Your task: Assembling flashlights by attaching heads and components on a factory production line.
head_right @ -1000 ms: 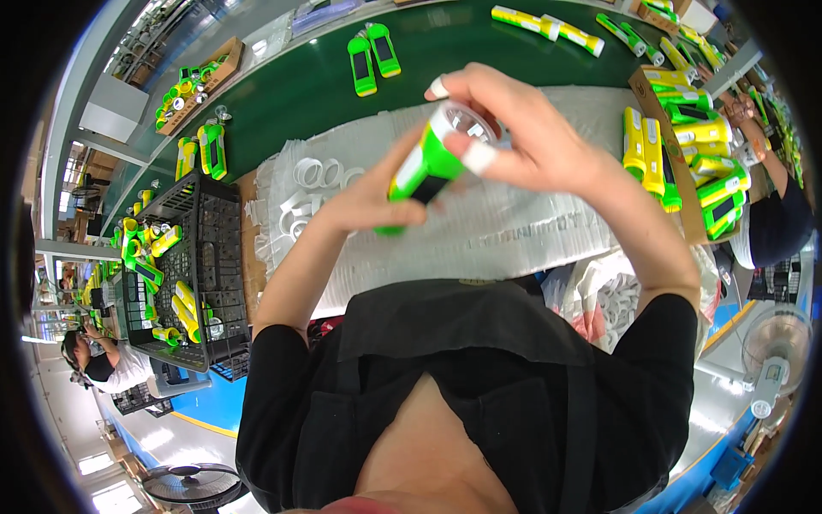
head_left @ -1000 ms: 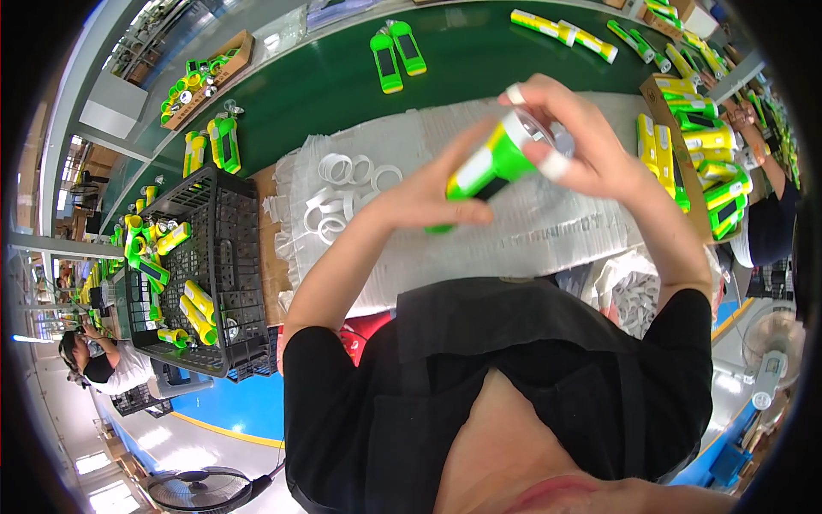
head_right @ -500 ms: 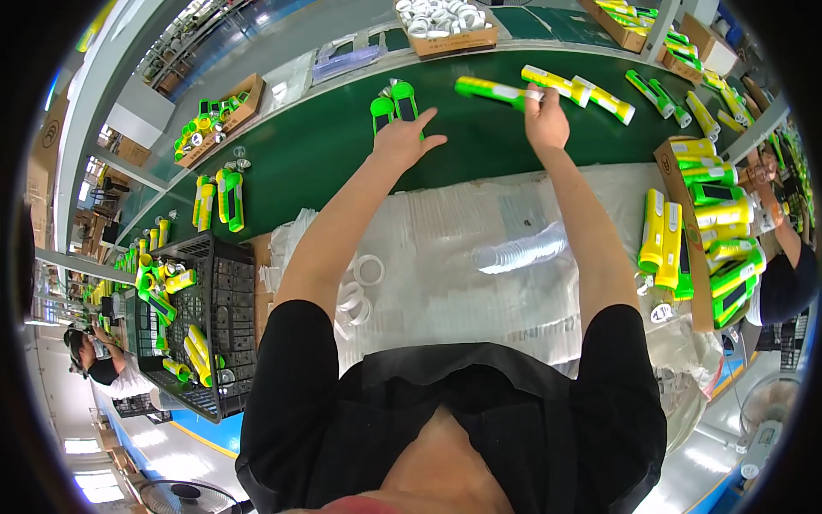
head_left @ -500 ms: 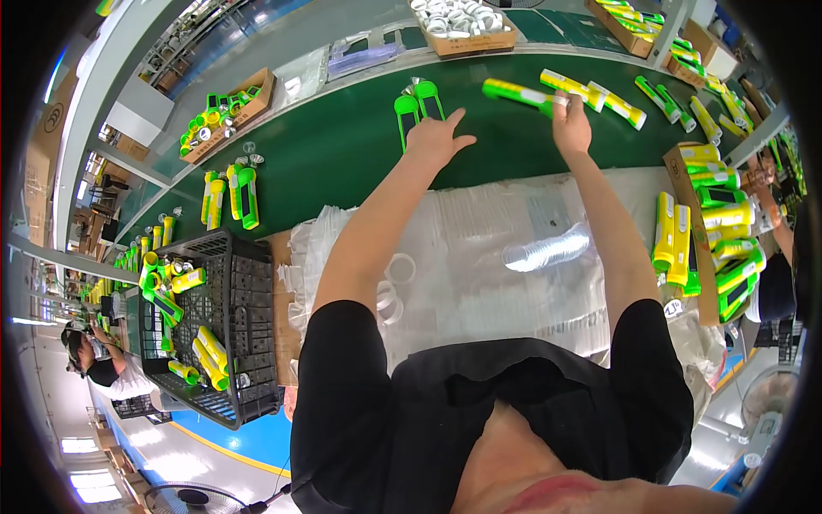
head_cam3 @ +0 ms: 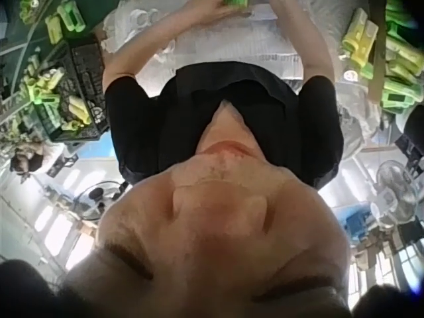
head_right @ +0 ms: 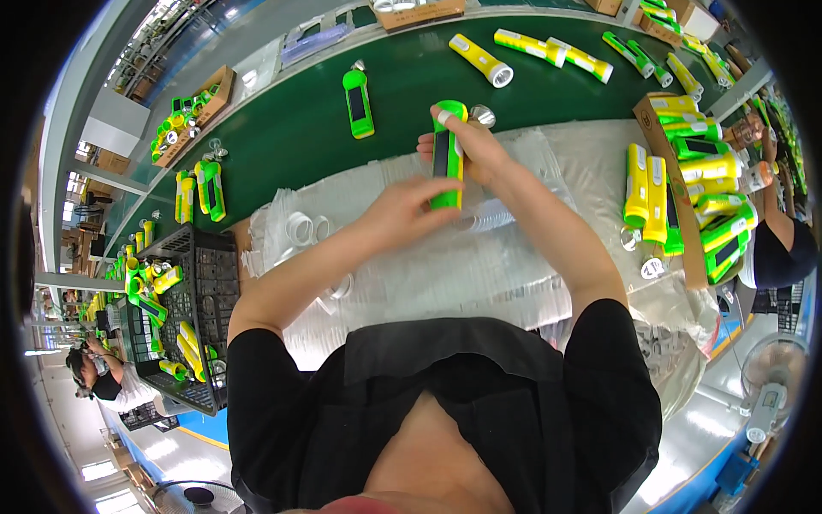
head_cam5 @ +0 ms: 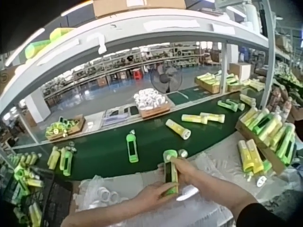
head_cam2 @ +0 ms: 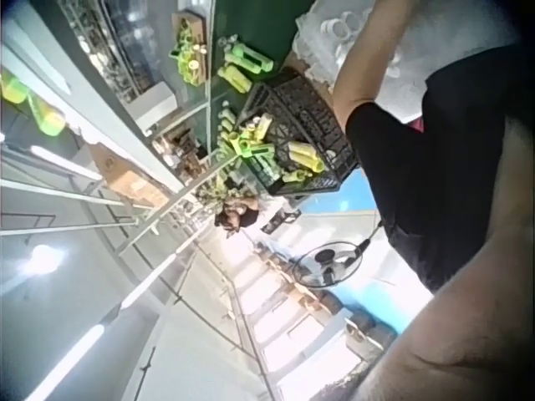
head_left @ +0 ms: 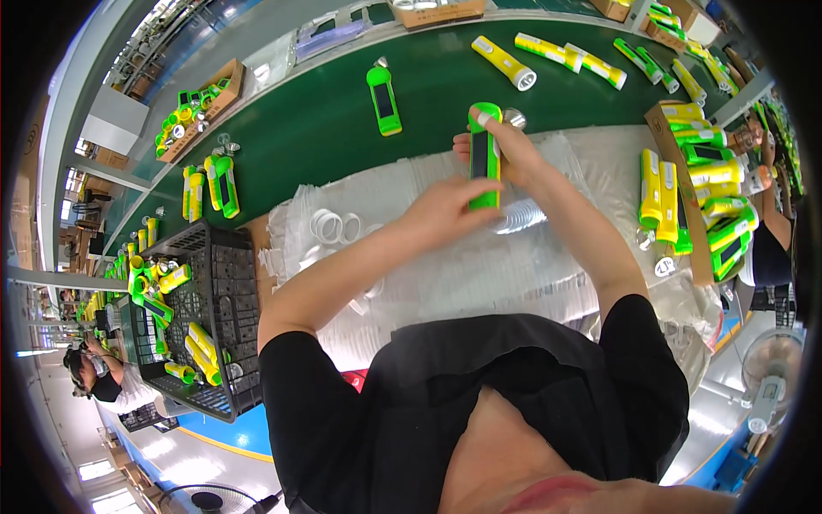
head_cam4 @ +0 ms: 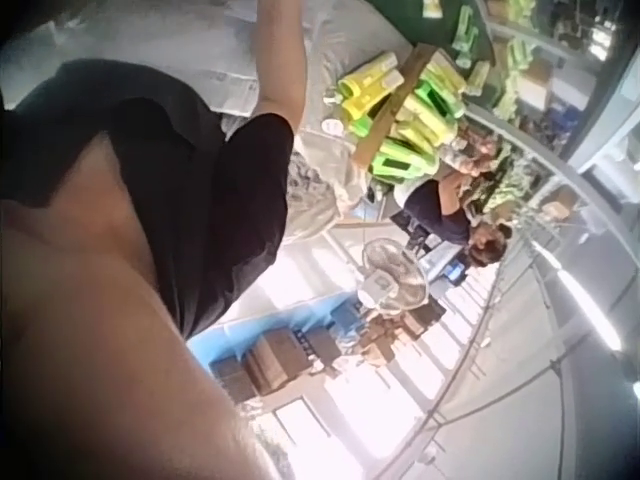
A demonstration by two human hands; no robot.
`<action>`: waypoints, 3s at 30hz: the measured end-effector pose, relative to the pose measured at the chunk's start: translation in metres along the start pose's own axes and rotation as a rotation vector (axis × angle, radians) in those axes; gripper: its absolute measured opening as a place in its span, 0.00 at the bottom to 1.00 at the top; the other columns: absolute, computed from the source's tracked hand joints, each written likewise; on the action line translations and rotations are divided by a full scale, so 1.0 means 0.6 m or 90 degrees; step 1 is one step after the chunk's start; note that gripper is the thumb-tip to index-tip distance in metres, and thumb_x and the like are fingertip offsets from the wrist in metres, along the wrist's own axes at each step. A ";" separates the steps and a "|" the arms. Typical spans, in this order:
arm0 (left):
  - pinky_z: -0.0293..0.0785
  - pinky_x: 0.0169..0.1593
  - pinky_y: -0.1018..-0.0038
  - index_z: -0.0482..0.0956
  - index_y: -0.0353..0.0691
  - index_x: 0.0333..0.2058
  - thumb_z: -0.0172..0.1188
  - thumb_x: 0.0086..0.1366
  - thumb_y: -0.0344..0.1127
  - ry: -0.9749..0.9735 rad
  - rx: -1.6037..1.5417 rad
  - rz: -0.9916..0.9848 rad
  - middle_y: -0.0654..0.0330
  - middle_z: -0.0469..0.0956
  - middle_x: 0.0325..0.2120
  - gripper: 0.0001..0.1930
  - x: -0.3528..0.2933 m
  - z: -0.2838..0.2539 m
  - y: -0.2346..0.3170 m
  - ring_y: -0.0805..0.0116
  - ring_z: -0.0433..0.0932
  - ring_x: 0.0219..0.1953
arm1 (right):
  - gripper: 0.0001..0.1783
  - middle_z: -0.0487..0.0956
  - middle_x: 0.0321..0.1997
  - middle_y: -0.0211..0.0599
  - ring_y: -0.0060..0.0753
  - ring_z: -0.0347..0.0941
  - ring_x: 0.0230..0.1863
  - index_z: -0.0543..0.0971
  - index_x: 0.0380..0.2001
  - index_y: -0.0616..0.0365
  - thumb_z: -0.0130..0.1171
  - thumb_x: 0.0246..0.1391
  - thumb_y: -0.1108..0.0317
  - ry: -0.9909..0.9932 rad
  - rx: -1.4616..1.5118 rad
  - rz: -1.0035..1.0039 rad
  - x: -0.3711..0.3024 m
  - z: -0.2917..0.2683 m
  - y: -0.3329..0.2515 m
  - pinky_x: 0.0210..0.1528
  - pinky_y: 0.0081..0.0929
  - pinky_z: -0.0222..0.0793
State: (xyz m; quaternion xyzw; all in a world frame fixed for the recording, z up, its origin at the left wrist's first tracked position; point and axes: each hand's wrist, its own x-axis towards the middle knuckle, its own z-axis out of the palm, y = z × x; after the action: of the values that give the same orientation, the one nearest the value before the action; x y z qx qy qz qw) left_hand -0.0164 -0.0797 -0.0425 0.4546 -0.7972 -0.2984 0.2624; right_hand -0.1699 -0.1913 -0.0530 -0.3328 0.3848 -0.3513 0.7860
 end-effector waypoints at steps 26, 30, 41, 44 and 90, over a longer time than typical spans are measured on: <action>0.68 0.57 0.63 0.77 0.42 0.50 0.61 0.60 0.45 0.120 0.013 0.377 0.55 0.78 0.50 0.22 -0.106 0.025 0.088 0.50 0.72 0.58 | 0.23 0.74 0.39 0.36 0.25 0.74 0.33 0.66 0.52 0.59 0.50 0.65 0.52 -0.200 -0.133 -0.126 -0.322 0.059 0.157 0.35 0.25 0.71; 0.68 0.57 0.60 0.75 0.34 0.52 0.56 0.66 0.43 0.304 -0.190 0.097 0.47 0.75 0.51 0.21 -0.070 0.072 0.049 0.48 0.73 0.53 | 0.24 0.75 0.35 0.39 0.29 0.72 0.31 0.67 0.56 0.55 0.48 0.66 0.49 -0.076 -0.039 -0.203 -0.324 0.039 0.137 0.33 0.26 0.68; 0.68 0.51 0.63 0.73 0.38 0.55 0.61 0.61 0.40 0.239 -0.049 0.020 0.51 0.73 0.45 0.24 -0.053 0.103 -0.015 0.54 0.70 0.49 | 0.24 0.76 0.34 0.41 0.29 0.72 0.31 0.67 0.55 0.58 0.48 0.65 0.52 -0.085 -0.067 -0.199 -0.338 0.026 0.124 0.34 0.25 0.68; 0.67 0.51 0.64 0.74 0.41 0.55 0.57 0.65 0.38 0.272 -0.132 0.136 0.53 0.72 0.44 0.20 -0.096 0.065 0.044 0.55 0.69 0.49 | 0.25 0.76 0.34 0.40 0.28 0.72 0.30 0.68 0.54 0.59 0.51 0.64 0.50 -0.079 -0.109 -0.153 -0.332 0.029 0.121 0.34 0.25 0.69; 0.73 0.39 0.73 0.81 0.37 0.35 0.68 0.58 0.38 0.273 -0.022 0.135 0.57 0.75 0.41 0.11 -0.043 -0.096 0.108 0.67 0.77 0.36 | 0.24 0.73 0.45 0.33 0.23 0.71 0.41 0.68 0.53 0.59 0.63 0.56 0.64 -0.272 -0.351 -0.427 -0.179 0.098 0.144 0.43 0.26 0.70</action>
State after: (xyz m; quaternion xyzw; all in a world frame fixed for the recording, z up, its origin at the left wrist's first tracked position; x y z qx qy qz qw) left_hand -0.0019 -0.0444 0.0392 0.4166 -0.7615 -0.1794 0.4631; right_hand -0.1444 -0.0439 -0.0534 -0.6991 0.1649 -0.3943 0.5732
